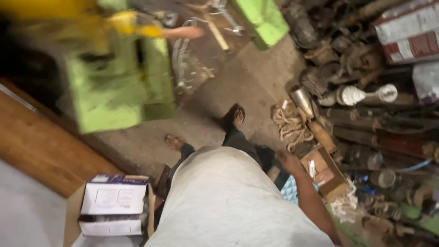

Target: The person sits at a workbench and strips insulation from the ends of blue and white electrical wires by hand and with pliers. They then use a file on a small metal piece, apply tape, and work on the wiring of a motor housing containing a wound coil.

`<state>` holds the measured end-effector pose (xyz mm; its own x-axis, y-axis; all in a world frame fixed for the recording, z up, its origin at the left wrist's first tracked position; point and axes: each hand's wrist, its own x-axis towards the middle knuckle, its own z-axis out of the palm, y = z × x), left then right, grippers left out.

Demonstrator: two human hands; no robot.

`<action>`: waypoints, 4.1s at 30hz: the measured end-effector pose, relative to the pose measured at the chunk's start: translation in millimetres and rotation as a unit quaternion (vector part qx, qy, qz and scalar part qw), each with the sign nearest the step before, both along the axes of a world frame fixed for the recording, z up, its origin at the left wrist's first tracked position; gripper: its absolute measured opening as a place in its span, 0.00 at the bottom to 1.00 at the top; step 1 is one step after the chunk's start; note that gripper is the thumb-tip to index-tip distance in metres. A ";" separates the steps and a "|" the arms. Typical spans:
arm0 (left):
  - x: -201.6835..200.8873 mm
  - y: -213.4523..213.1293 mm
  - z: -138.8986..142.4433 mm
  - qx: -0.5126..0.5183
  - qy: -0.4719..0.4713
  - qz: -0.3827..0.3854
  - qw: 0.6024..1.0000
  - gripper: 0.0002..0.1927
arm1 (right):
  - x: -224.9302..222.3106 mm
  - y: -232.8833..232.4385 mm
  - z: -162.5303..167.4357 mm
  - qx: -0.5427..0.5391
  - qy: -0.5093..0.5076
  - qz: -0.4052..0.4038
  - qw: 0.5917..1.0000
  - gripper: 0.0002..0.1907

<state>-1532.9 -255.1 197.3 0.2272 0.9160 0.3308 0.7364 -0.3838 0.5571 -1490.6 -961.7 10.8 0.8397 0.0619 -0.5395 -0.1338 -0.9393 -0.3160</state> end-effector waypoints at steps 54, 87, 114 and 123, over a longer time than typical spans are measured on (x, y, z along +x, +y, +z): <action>994.9 -438.2 16.1 -0.251 0.045 -0.325 0.910 0.12 | 1149.2 -94.8 -2.6 -0.038 0.181 0.097 0.978 0.19; 1138.8 204.1 -65.9 -0.140 -0.192 0.416 0.878 0.21 | 1487.9 735.7 160.4 0.199 0.135 0.650 0.721 0.15; 1131.3 194.8 -16.4 0.026 -0.610 0.330 0.720 0.19 | 1373.3 945.6 184.3 0.127 0.578 0.724 0.354 0.31; 1102.7 195.0 -18.6 0.069 -0.674 0.248 0.692 0.17 | 1310.9 943.1 182.4 0.147 0.490 0.738 0.439 0.30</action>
